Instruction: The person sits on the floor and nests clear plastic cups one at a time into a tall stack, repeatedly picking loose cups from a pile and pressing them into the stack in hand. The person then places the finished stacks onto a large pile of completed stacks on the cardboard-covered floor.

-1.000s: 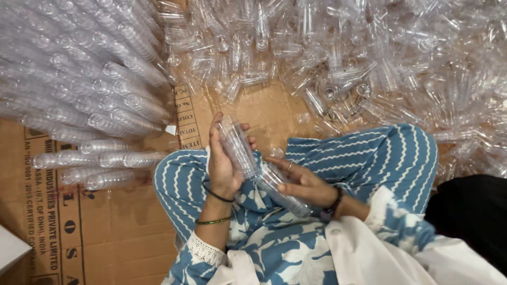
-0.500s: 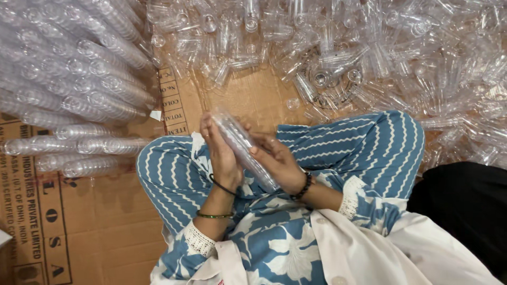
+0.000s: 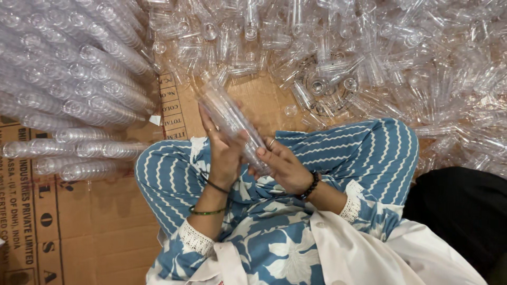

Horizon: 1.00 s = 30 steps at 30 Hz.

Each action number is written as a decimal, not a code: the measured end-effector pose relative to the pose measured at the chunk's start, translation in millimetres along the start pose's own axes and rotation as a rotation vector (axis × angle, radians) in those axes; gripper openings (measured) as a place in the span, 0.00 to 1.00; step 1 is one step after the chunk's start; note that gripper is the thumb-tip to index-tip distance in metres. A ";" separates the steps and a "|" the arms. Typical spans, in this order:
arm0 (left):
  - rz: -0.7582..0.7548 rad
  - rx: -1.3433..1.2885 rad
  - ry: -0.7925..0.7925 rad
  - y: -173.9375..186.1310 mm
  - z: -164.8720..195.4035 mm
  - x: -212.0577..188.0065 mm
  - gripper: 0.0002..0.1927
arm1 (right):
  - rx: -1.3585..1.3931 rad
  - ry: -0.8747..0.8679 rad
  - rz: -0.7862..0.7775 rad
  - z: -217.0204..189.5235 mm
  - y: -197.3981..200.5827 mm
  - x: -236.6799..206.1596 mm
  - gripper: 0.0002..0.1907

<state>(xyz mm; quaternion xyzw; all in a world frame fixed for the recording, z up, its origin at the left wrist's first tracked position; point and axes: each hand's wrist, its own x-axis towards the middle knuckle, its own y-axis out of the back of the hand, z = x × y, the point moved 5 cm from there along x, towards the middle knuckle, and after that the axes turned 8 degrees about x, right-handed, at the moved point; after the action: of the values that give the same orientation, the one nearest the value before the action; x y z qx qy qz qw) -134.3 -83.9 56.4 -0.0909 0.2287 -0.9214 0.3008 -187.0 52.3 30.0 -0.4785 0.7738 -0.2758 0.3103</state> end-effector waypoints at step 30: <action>-0.406 -0.467 0.605 11.8 -50.4 -55.3 0.28 | -0.245 0.310 0.057 -128.7 23.4 73.9 0.18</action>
<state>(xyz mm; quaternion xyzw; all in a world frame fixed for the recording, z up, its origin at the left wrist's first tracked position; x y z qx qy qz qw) -99.2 -40.9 4.9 0.0746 0.4863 -0.8706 0.0042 -321.9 10.8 81.4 -0.4425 0.8532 -0.2411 0.1345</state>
